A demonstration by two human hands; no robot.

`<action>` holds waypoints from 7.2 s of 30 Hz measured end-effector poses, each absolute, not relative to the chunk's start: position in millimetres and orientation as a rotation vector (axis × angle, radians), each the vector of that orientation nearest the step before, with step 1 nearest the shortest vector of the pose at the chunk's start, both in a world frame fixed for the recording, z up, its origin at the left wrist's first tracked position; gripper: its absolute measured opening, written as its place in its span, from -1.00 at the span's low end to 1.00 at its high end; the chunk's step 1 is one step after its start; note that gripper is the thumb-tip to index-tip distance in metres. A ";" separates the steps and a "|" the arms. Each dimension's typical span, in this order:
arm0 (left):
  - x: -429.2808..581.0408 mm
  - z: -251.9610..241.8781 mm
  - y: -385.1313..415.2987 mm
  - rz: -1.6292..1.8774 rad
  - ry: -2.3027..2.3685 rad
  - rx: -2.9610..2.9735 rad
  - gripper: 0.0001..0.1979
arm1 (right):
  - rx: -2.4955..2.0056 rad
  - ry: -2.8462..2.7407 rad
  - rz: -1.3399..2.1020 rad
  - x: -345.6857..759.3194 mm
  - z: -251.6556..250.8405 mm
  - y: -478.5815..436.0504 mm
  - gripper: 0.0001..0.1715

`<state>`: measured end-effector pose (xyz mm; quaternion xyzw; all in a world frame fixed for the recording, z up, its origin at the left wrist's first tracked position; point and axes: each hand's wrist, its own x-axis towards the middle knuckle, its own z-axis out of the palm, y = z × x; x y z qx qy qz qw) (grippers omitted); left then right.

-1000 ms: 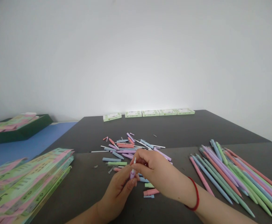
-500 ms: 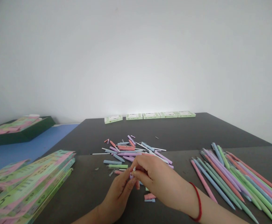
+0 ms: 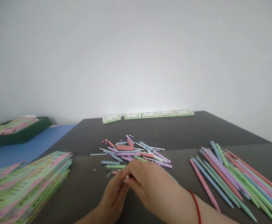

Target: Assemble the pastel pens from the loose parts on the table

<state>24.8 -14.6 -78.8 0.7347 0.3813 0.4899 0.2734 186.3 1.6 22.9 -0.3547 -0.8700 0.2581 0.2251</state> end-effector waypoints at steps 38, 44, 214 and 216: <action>22.7 -72.1 -14.6 1.213 1.045 1.855 -0.85 | -0.865 -2.394 0.646 188.1 10.5 18.9 -0.81; 22.1 -78.0 -13.4 1.219 1.009 1.886 -0.84 | -0.760 -2.651 0.396 186.5 9.9 16.7 -0.83; 50.2 -92.5 1.5 1.135 0.508 0.815 -0.69 | -1.086 -1.885 1.380 207.7 -0.1 71.9 -0.59; 49.1 -90.5 0.0 1.116 0.503 0.825 -0.69 | -0.975 -1.655 1.619 210.9 4.4 62.5 -0.63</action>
